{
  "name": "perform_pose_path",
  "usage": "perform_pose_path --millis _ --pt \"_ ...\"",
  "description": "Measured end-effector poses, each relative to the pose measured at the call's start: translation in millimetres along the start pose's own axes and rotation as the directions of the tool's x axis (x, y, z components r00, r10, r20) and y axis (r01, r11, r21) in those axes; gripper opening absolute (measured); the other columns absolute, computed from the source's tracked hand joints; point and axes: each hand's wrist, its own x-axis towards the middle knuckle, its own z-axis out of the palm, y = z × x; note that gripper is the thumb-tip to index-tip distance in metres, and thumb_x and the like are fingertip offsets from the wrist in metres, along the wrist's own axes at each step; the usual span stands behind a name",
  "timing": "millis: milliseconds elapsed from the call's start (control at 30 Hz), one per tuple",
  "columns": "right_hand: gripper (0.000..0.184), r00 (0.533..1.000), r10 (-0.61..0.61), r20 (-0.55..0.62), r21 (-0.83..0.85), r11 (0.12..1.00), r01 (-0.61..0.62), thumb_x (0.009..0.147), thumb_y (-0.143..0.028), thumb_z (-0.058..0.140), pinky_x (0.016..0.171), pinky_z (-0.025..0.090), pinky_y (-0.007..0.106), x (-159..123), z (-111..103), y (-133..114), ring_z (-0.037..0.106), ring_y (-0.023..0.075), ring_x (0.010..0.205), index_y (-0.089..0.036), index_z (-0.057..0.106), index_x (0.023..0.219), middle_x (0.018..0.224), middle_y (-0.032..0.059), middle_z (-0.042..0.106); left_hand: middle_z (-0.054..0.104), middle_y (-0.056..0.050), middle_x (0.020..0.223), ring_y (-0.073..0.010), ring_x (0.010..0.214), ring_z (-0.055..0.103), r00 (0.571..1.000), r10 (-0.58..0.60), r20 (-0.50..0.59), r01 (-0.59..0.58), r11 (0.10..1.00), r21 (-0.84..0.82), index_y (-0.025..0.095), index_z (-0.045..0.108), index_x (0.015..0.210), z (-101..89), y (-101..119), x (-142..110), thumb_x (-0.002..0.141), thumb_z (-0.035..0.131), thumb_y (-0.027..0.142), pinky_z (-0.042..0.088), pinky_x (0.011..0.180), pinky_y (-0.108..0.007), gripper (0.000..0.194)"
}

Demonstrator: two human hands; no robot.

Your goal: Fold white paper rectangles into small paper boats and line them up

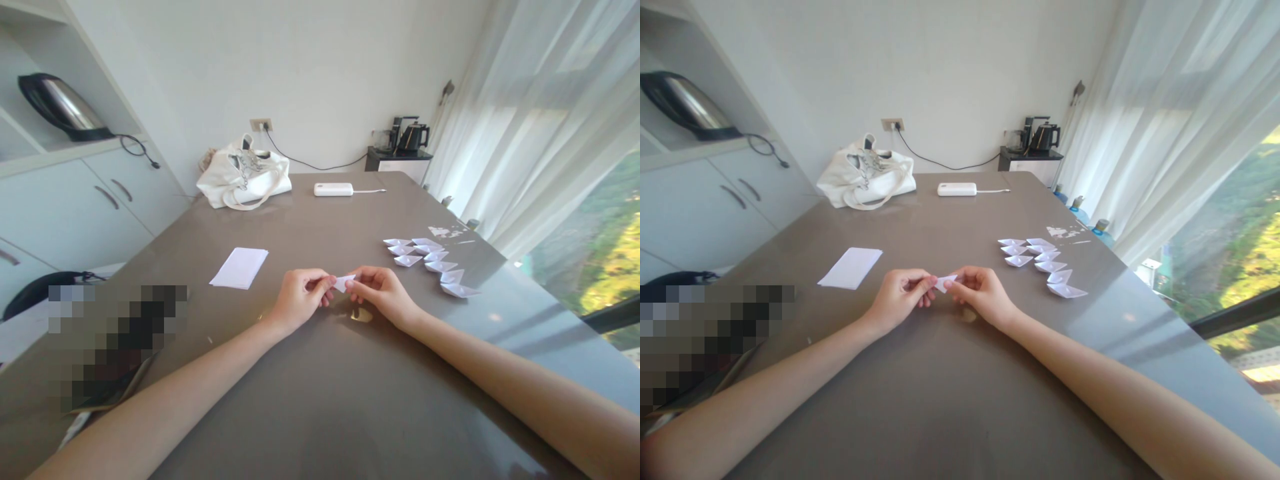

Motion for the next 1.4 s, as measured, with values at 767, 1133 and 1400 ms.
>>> perform_pose_path --millis 767,1133,1400 --pt "0.028 0.988 -0.145 0.06 -0.461 0.873 0.156 0.086 -0.034 0.052 0.054 0.039 0.023 -5.0 0.5 1.6 0.05 0.0114 0.056 -0.016 0.059 0.067 0.06 0.0004 0.059 0.062 -0.002 0.067 -0.0133 0.064 0.059 1.0 0.013 0.014 -0.012 0.996 -0.084 0.014 0.061 0.075 5.2 -2.0 -1.8 0.081 0.059 0.037 0.048 0.062 -0.023 0.024" --pt "0.03 0.99 -0.051 -0.134 -0.077 0.996 0.041 0.073 -0.04 0.069 0.059 0.051 0.026 1.3 -3.4 11.4 0.063 0.0148 0.063 -0.015 0.062 0.087 0.073 0.0041 0.067 0.07 -0.005 0.079 -0.0147 0.074 0.066 0.991 -0.082 0.108 0.108 0.957 -0.27 0.012 0.065 0.082 4.6 -10.5 2.6 0.071 0.072 0.032 0.053 0.075 -0.028 0.024" --pt "0.032 0.999 -0.013 -0.051 0.031 0.999 0.014 0.069 -0.041 0.073 0.077 0.055 0.034 1.2 -1.1 8.9 0.069 0.0199 0.078 -0.014 0.066 0.087 0.084 0.0073 0.072 0.068 -0.006 0.081 -0.0159 0.074 0.067 0.998 -0.007 0.066 0.015 0.993 -0.115 0.012 0.062 0.098 3.4 -9.7 0.0 0.077 0.065 0.035 0.054 0.073 -0.028 0.031"
